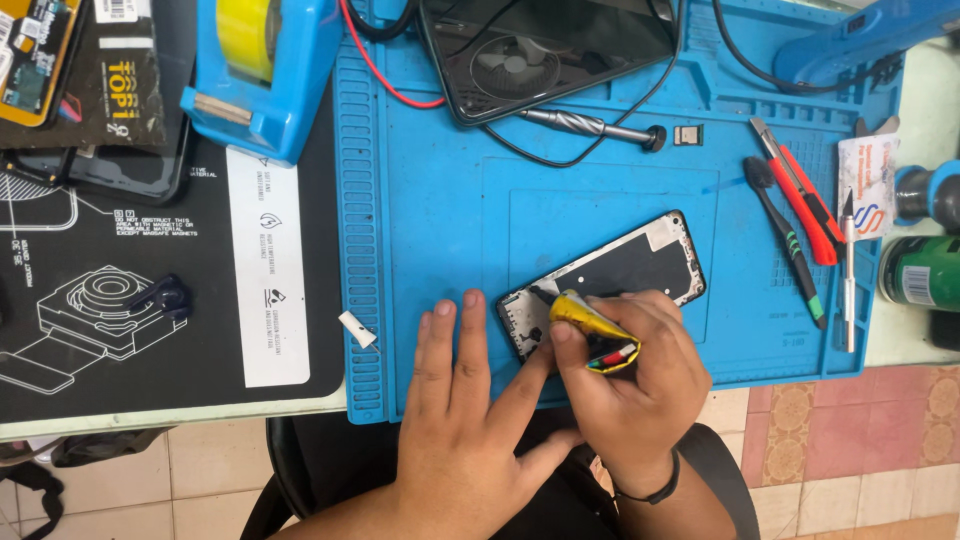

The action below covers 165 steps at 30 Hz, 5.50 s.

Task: The person removes a battery from a disassembled smartphone, then applies adhesive to the phone's internal frame using a small tube and spreads it with a pen-like tool. The person handles the battery and frame while working on a blue mat.

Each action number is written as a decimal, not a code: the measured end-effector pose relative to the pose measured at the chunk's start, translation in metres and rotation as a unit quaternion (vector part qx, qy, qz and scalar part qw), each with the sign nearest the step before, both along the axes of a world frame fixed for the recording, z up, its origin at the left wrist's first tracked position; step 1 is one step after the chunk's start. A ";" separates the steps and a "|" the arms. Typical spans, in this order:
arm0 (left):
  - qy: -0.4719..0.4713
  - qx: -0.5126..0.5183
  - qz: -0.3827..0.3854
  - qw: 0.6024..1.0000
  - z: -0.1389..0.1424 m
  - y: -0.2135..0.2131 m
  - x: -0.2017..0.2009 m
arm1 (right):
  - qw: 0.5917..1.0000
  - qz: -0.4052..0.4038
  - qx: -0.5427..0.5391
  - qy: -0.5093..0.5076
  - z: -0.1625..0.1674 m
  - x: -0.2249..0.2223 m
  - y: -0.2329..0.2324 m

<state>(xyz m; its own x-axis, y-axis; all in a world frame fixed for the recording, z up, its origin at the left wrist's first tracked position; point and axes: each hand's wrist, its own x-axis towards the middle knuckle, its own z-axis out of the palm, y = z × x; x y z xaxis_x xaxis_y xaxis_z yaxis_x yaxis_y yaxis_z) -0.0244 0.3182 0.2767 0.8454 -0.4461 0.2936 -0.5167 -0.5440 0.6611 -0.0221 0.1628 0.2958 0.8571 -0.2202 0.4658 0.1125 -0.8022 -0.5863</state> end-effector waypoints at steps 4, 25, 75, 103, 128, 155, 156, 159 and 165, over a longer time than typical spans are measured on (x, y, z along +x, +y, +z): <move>0.003 0.000 -0.005 1.000 0.000 0.000 0.000 | 1.000 0.001 0.007 -0.001 -0.001 0.000 -0.001; 0.001 0.008 -0.005 1.000 0.000 0.000 0.000 | 0.999 -0.038 0.015 -0.001 -0.001 0.000 -0.011; -0.006 0.015 -0.003 1.000 0.001 -0.001 0.000 | 0.997 -0.070 0.019 0.012 0.001 0.001 -0.021; -0.009 0.032 0.018 0.999 0.000 -0.002 -0.002 | 0.995 -0.086 0.059 0.010 -0.002 0.002 -0.029; -0.016 0.037 0.018 0.999 -0.002 -0.003 -0.003 | 0.988 -0.137 0.064 0.017 0.001 0.005 -0.033; -0.017 0.041 0.017 0.999 -0.001 -0.004 -0.003 | 0.988 -0.145 0.048 0.033 0.003 0.006 -0.041; -0.017 0.039 0.018 0.999 -0.001 -0.003 -0.003 | 0.988 -0.142 0.057 0.033 0.003 0.006 -0.041; -0.018 0.042 0.014 0.999 -0.001 -0.003 -0.002 | 0.988 -0.134 0.061 0.034 0.003 0.005 -0.041; -0.023 0.041 0.015 0.999 -0.001 -0.003 -0.002 | 0.988 -0.143 0.055 0.026 0.001 0.006 -0.045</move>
